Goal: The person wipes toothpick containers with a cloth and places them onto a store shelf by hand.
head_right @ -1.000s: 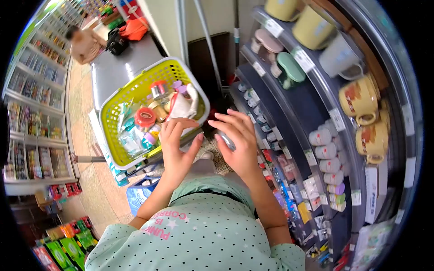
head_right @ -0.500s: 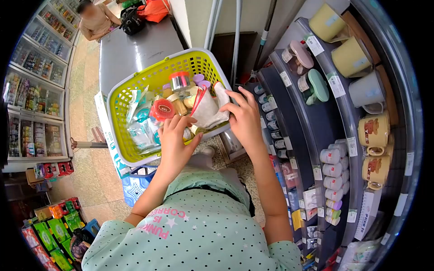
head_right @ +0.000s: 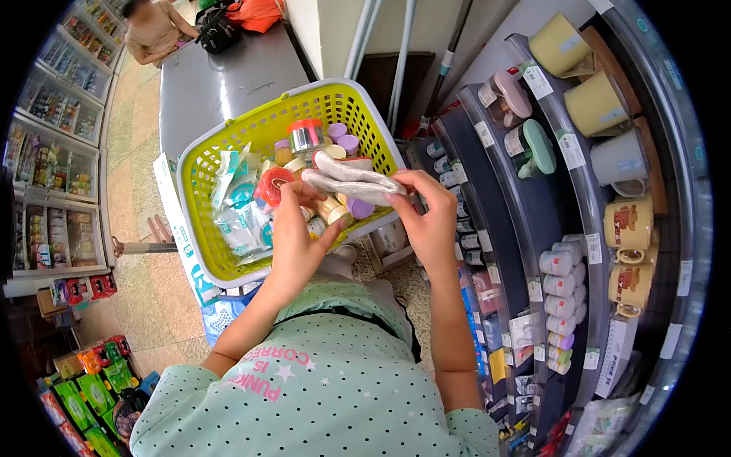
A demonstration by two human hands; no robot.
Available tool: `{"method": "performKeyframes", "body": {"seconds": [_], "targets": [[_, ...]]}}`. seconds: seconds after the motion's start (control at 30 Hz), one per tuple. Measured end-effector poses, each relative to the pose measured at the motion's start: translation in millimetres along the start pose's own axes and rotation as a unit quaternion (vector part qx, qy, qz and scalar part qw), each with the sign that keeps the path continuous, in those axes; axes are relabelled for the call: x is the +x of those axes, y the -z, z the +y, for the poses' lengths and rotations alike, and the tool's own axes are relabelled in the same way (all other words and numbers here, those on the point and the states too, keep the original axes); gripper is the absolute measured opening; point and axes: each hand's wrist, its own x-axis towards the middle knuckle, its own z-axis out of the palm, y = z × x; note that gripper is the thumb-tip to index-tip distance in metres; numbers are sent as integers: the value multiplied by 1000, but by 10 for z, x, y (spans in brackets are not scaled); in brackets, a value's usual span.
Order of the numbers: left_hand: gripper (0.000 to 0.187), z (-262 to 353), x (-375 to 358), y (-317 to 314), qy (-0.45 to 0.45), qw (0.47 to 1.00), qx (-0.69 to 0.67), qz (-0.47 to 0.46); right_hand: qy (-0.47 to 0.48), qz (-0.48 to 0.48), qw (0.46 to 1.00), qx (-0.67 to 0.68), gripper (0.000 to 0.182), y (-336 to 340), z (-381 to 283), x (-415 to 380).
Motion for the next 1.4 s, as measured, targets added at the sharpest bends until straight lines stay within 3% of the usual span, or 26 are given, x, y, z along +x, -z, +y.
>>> {"method": "performKeyframes", "body": {"seconds": [0.17, 0.27, 0.4, 0.53, 0.57, 0.73, 0.77, 0.87, 1.0, 1.1, 1.17, 1.3, 1.4], "targets": [[78, 61, 67, -41, 35, 986, -152, -53, -31, -65, 997, 33, 16, 65, 18, -124], [83, 65, 78, -94, 21, 982, -172, -73, 49, -121, 991, 35, 21, 74, -48, -128], [84, 77, 55, -133, 10, 964, -251, -84, 70, -189, 979, 9, 33, 114, -25, -204], [79, 55, 38, -143, 85, 947, -288, -112, 97, -126, 987, -29, 36, 138, -57, -227], [63, 82, 41, -154, 65, 949, -294, -91, 101, -103, 989, -40, 37, 134, -49, -235], [43, 34, 80, -162, 56, 955, -278, -89, 99, -4, 993, -58, 42, 107, -40, -281], [40, 29, 82, -169, 58, 952, -290, -78, 81, 6, 994, -70, 54, 122, -6, -317], [34, 58, 104, -96, 10, 959, -262, -105, 30, 23, 997, -62, 62, 141, -104, -341], [35, 94, 182, 30, -171, 951, -215, -141, 72, -34, 982, -173, 77, 193, 116, -389], [37, 108, 198, 68, -229, 940, -185, -174, -18, 5, 994, -104, 67, 145, 93, -382], [38, 137, 184, 49, -207, 944, -172, -189, -60, 34, 996, -62, 60, 107, 131, -396], [38, 130, 180, 34, -181, 944, -90, -262, -42, -7, 994, -100, 56, 137, 385, -515], [39, 101, 131, -27, -69, 944, -149, -285, -66, -12, 995, -76, 52, 168, 422, -590]]}}
